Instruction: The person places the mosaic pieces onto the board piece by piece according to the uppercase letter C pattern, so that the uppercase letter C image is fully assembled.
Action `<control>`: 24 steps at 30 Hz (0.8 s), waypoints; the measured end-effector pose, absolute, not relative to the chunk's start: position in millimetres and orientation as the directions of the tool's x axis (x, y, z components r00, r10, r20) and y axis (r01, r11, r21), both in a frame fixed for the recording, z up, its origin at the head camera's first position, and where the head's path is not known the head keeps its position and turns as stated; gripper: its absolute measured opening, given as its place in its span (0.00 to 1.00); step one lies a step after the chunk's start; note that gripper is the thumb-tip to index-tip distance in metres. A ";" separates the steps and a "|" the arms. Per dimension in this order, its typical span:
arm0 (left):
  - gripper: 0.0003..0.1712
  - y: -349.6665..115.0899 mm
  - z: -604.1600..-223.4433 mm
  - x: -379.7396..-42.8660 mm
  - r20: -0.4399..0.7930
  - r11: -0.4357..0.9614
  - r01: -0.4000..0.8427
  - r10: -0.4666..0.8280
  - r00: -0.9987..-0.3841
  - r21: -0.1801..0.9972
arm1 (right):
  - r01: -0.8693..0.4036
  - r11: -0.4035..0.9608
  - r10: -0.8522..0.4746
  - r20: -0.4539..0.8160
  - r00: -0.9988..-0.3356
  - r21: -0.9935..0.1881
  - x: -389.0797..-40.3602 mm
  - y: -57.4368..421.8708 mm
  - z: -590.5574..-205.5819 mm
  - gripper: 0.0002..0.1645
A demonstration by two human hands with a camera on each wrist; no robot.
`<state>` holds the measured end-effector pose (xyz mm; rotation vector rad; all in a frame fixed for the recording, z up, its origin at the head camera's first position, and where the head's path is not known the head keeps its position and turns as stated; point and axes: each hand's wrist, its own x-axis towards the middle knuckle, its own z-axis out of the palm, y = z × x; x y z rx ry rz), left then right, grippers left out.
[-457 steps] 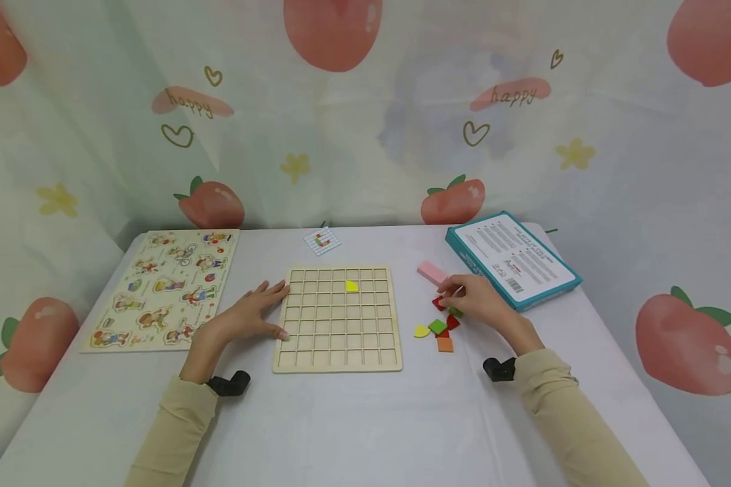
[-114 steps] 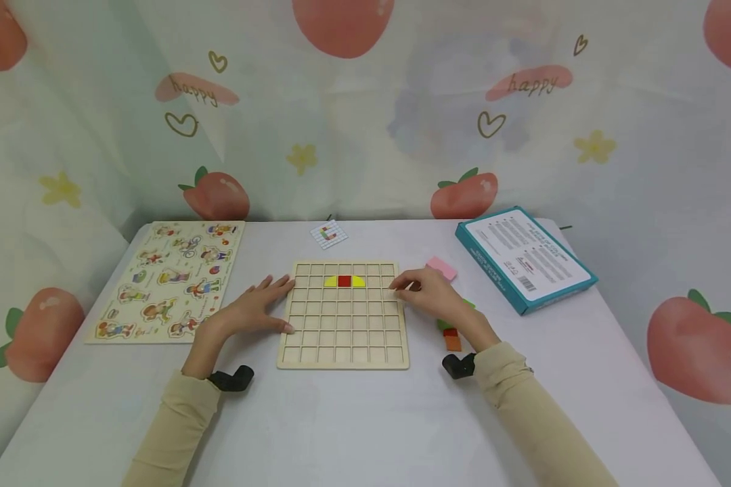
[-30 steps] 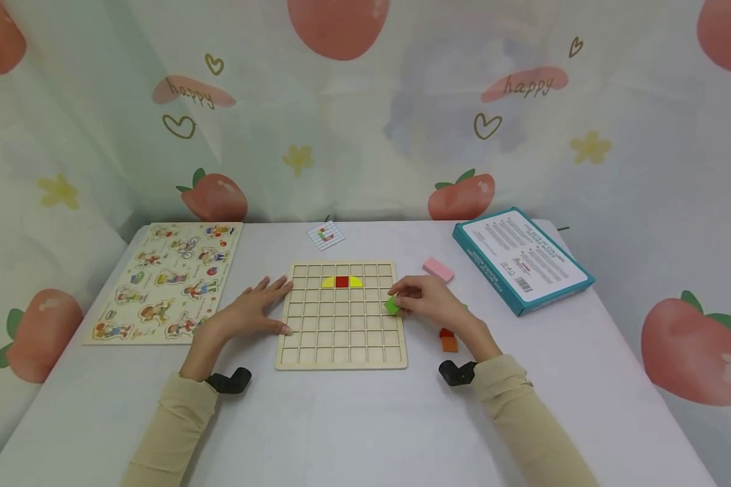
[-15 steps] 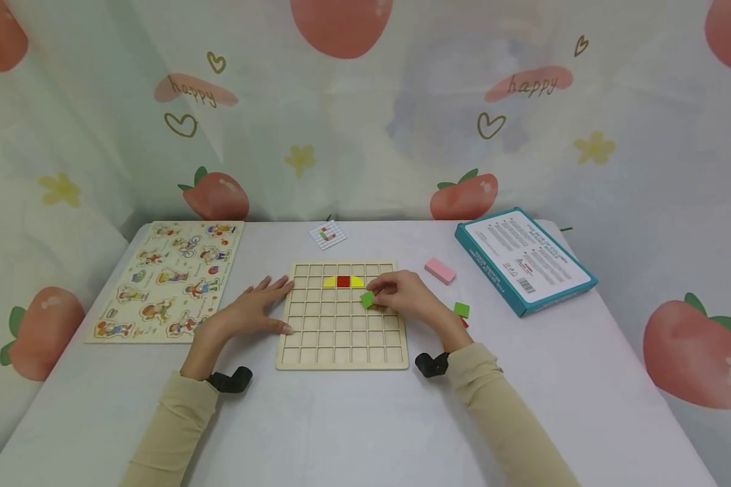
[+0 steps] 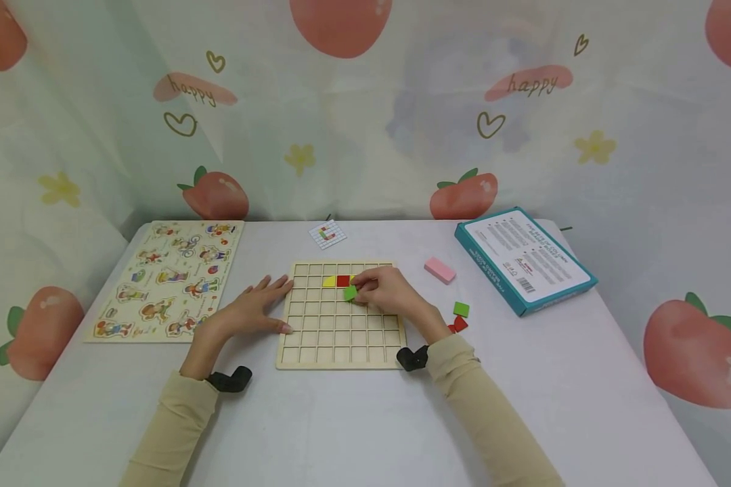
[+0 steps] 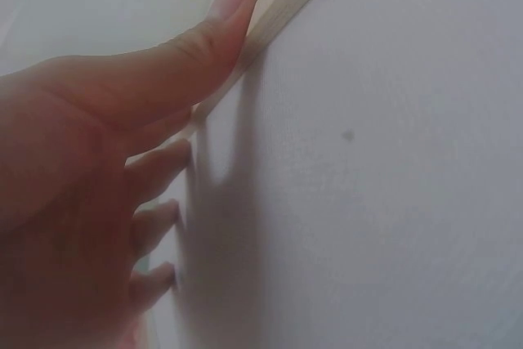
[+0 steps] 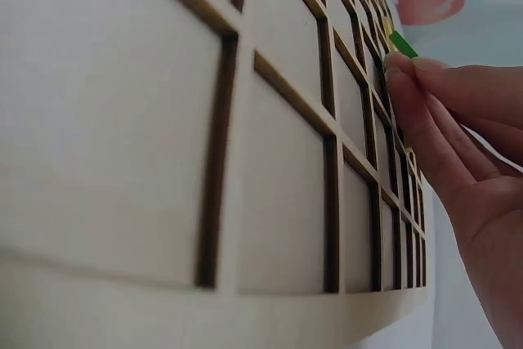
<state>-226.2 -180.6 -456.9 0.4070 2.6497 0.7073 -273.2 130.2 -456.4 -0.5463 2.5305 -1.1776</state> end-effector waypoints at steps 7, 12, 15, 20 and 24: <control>0.58 -180.4 -456.4 -225.8 -0.281 0.836 0.174 0.360 -0.890 0.520 | -0.247 0.574 -0.475 -0.072 -0.877 -0.780 -276.8 115.7 -456.0 0.18; 0.58 -180.7 -458.1 -227.6 -0.275 0.832 0.180 0.366 -0.889 0.525 | -0.271 0.571 -0.490 -0.058 -0.870 -0.775 -281.2 106.6 -459.2 0.18; 0.58 -181.4 -458.9 -227.9 -0.275 0.830 0.180 0.368 -0.888 0.527 | -0.300 0.562 -0.507 -0.035 -0.861 -0.771 -281.7 101.9 -459.8 0.18; 0.59 -182.4 -461.5 -228.8 -0.278 0.835 0.177 0.363 -0.890 0.522 | -0.321 0.579 -0.518 -0.034 -0.855 -0.749 -281.3 95.2 -458.8 0.18; 0.59 -183.3 -462.8 -229.5 -0.278 0.837 0.176 0.359 -0.891 0.517 | -0.323 0.604 -0.521 -0.054 -0.852 -0.728 -281.9 92.1 -457.1 0.18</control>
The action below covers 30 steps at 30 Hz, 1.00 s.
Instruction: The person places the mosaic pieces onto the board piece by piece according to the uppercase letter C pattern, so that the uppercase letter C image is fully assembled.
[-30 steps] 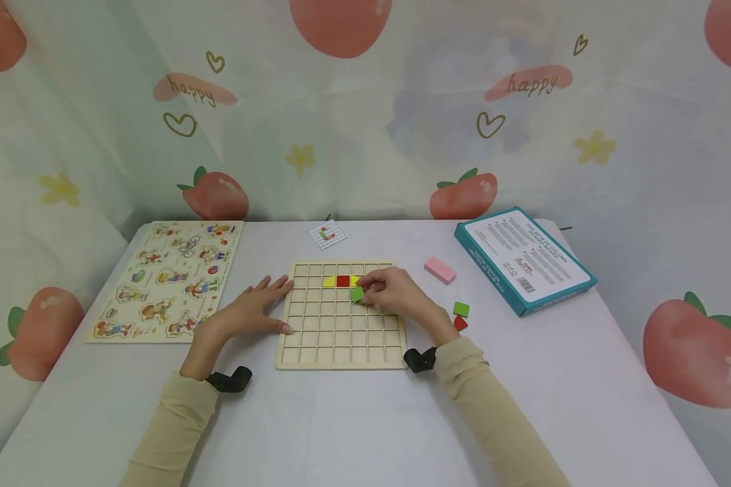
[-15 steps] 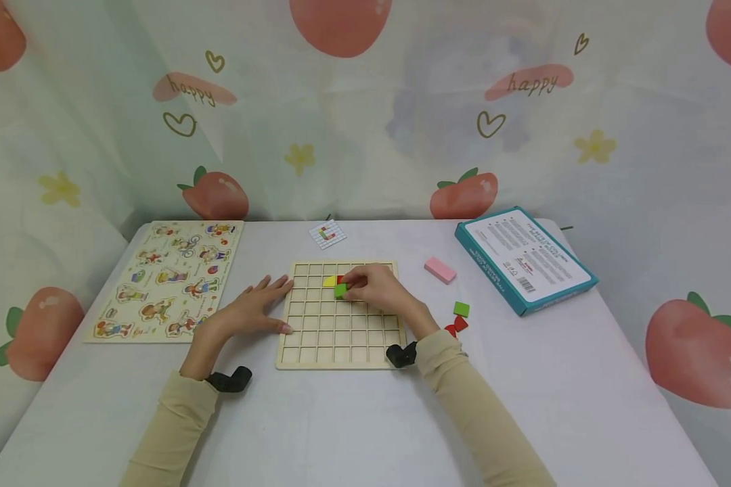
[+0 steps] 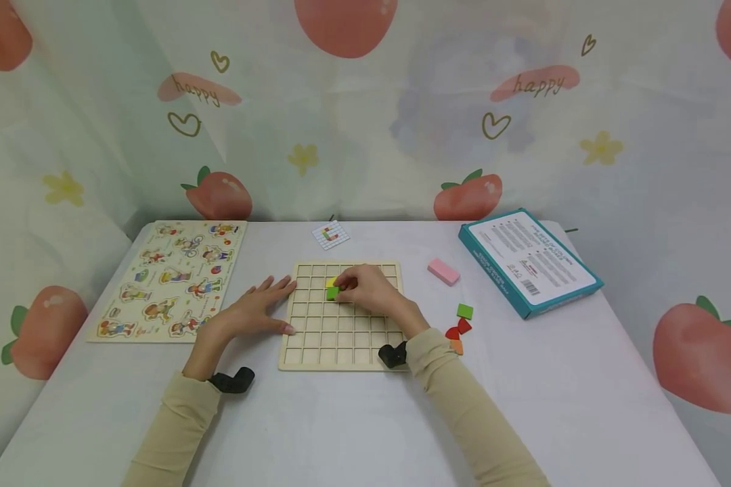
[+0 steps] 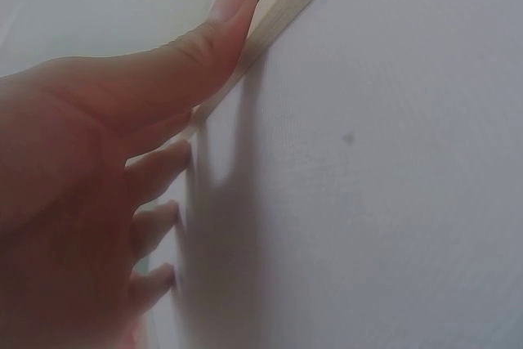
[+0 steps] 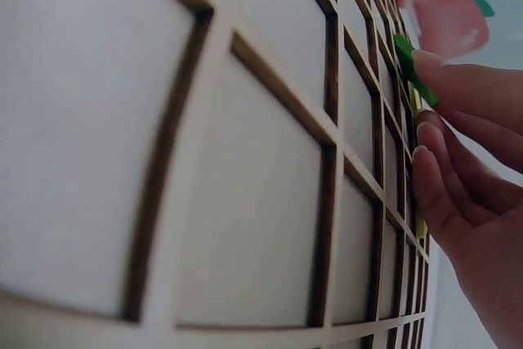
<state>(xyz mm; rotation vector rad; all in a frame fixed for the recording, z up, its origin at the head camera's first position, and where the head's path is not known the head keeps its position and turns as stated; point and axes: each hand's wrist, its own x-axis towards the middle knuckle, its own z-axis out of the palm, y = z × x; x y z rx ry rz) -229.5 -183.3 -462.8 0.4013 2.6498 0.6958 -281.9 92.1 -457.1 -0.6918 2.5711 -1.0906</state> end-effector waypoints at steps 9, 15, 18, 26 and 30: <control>0.59 -182.7 -460.9 -228.9 -0.275 0.837 0.178 0.359 -0.892 0.517 | -0.382 0.621 -0.553 -0.037 -0.832 -0.685 -283.7 86.0 -458.9 0.17; 0.59 -182.4 -460.1 -228.4 -0.275 0.839 0.176 0.356 -0.893 0.515 | -0.362 0.613 -0.546 -0.045 -0.836 -0.702 -282.5 86.8 -458.8 0.18; 0.59 -182.1 -459.1 -228.0 -0.273 0.839 0.181 0.360 -0.892 0.514 | -0.347 0.608 -0.524 -0.033 -0.851 -0.714 -280.4 91.0 -458.7 0.14; 0.59 -181.0 -455.2 -225.9 -0.277 0.833 0.171 0.358 -0.892 0.526 | -0.333 0.627 -0.464 0.006 -0.886 -0.704 -273.3 105.9 -457.8 0.08; 0.59 -180.9 -454.5 -225.2 -0.279 0.831 0.166 0.356 -0.892 0.531 | -0.329 0.646 -0.446 0.009 -0.895 -0.689 -269.0 116.4 -454.8 0.08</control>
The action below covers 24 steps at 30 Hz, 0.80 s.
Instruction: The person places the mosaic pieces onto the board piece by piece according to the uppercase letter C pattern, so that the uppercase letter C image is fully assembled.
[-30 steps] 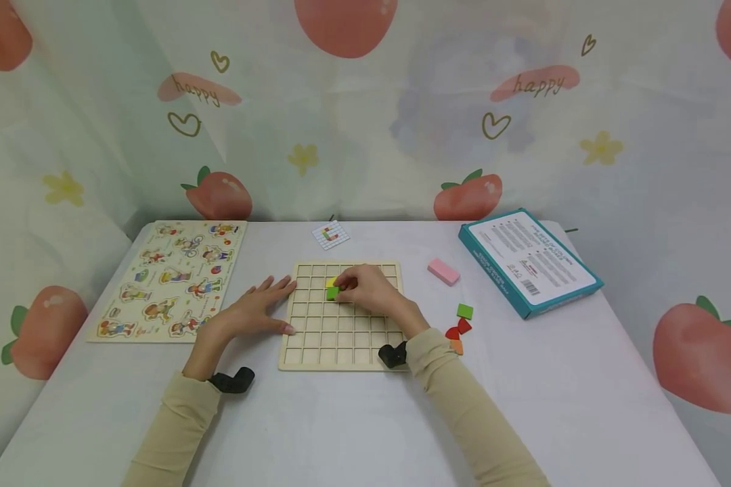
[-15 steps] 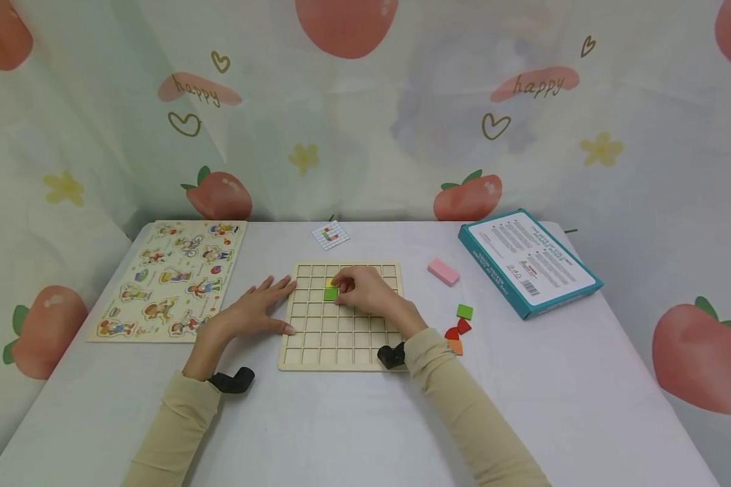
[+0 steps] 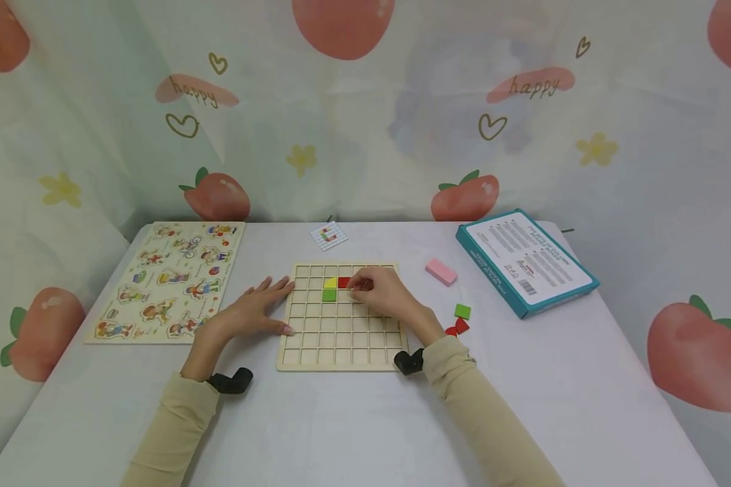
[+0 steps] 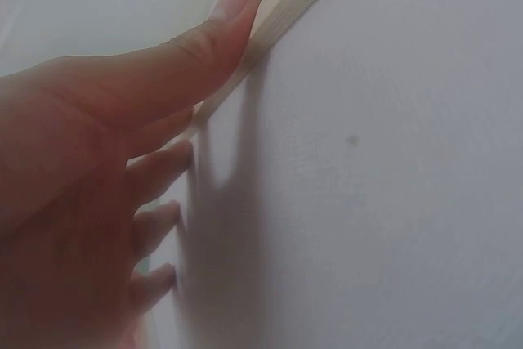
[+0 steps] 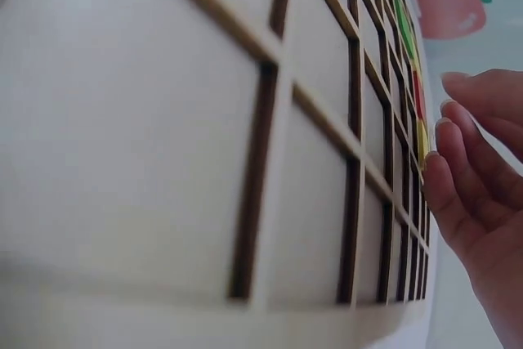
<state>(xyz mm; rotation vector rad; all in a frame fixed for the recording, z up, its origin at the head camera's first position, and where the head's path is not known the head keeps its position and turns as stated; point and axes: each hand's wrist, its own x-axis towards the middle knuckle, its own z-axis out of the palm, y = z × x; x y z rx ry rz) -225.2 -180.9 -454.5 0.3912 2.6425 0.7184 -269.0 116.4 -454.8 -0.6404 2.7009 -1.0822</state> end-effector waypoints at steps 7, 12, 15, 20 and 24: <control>0.59 -182.6 -459.2 -226.3 -0.272 0.831 0.180 0.365 -0.891 0.526 | -0.267 0.676 -0.409 -0.047 -0.912 -0.687 -256.9 141.2 -454.4 0.09; 0.59 -182.4 -459.7 -227.5 -0.279 0.833 0.179 0.366 -0.888 0.524 | -0.275 0.685 -0.401 -0.035 -0.915 -0.675 -247.8 161.3 -455.6 0.08; 0.59 -181.1 -458.6 -228.8 -0.289 0.834 0.162 0.356 -0.889 0.528 | -0.287 0.696 -0.401 -0.024 -0.916 -0.658 -243.3 173.0 -456.0 0.08; 0.58 -178.0 -456.9 -231.4 -0.304 0.837 0.132 0.334 -0.892 0.532 | -0.308 0.715 -0.391 0.005 -0.920 -0.628 -237.9 196.3 -454.0 0.08; 0.59 -177.6 -455.0 -230.8 -0.309 0.841 0.128 0.329 -0.892 0.526 | -0.285 0.739 -0.360 0.000 -0.933 -0.611 -232.9 217.4 -451.0 0.08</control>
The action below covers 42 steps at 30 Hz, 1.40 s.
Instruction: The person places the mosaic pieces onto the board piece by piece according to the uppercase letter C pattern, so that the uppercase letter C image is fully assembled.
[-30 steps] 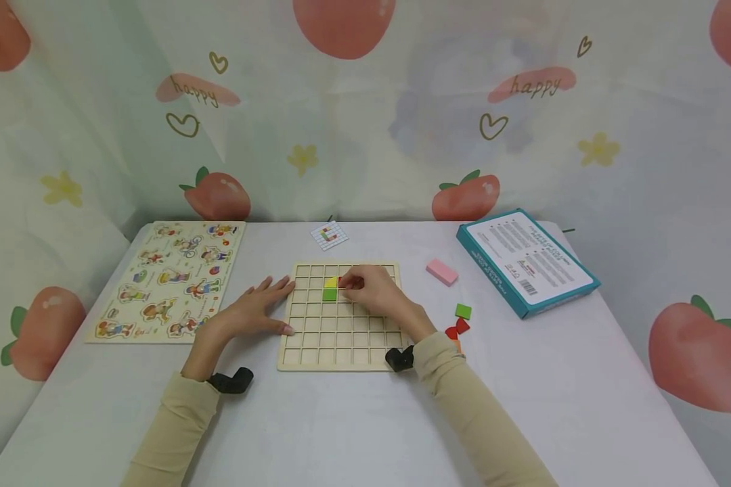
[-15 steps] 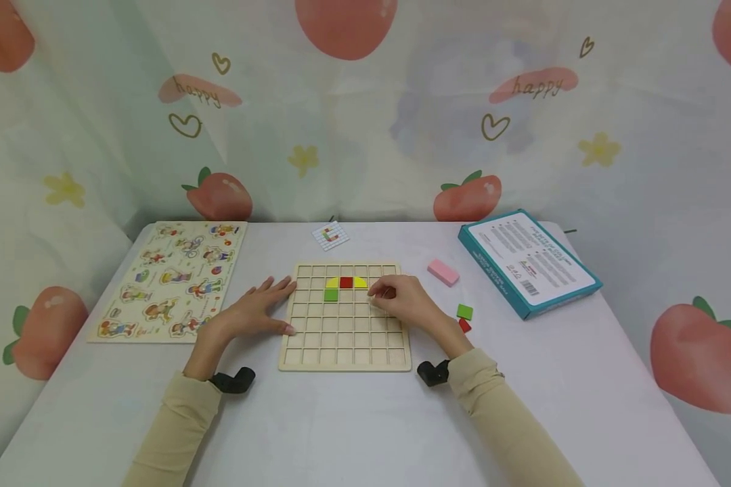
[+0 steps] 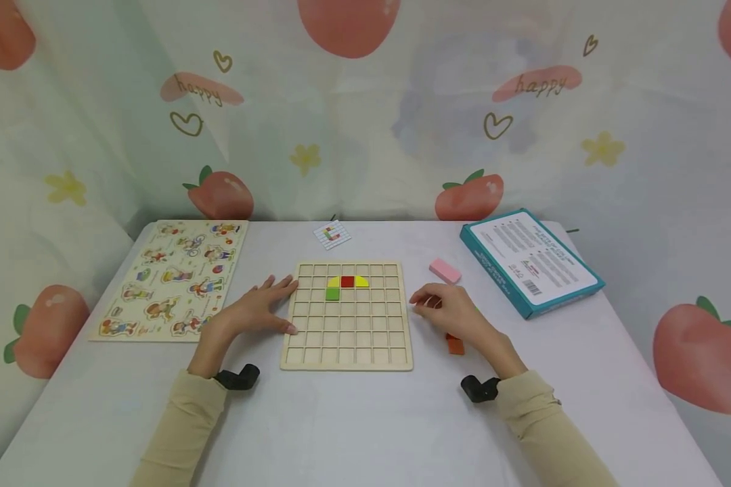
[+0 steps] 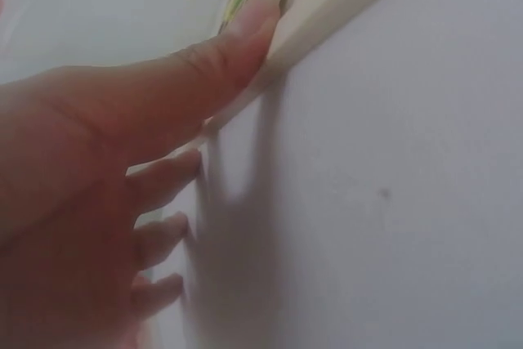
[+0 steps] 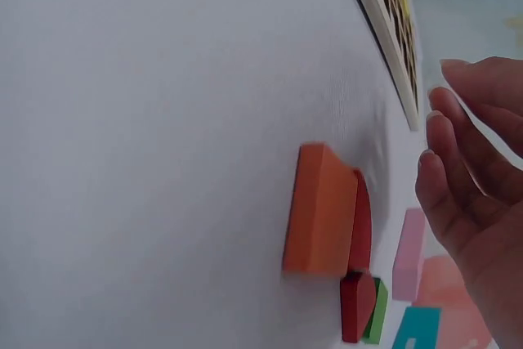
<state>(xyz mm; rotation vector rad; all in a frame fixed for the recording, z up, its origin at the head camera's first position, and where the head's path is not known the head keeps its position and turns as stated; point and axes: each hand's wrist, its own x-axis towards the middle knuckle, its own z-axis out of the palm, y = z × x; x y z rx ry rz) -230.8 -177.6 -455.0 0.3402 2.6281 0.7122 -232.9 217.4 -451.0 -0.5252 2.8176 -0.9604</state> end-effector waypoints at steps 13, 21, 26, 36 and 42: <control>0.59 -179.0 -454.0 -225.7 -0.280 0.824 0.144 0.343 -0.897 0.549 | -0.168 0.759 -0.265 -0.063 -0.962 -0.630 -219.8 265.9 -450.9 0.14; 0.59 -179.4 -454.6 -226.0 -0.275 0.820 0.148 0.347 -0.897 0.553 | -0.168 0.790 -0.241 -0.046 -0.969 -0.590 -214.6 286.9 -451.9 0.14; 0.58 -179.7 -454.9 -225.5 -0.279 0.819 0.140 0.343 -0.897 0.556 | -0.153 0.790 -0.225 -0.048 -0.973 -0.593 -213.3 296.1 -454.5 0.16; 0.58 -180.4 -456.0 -225.4 -0.274 0.814 0.151 0.354 -0.894 0.560 | -0.118 0.811 -0.182 -0.055 -0.982 -0.574 -216.0 300.3 -455.4 0.23; 0.58 -179.7 -457.2 -226.6 -0.270 0.813 0.159 0.360 -0.893 0.561 | -0.106 0.819 -0.184 -0.084 -0.979 -0.564 -217.5 299.3 -458.2 0.21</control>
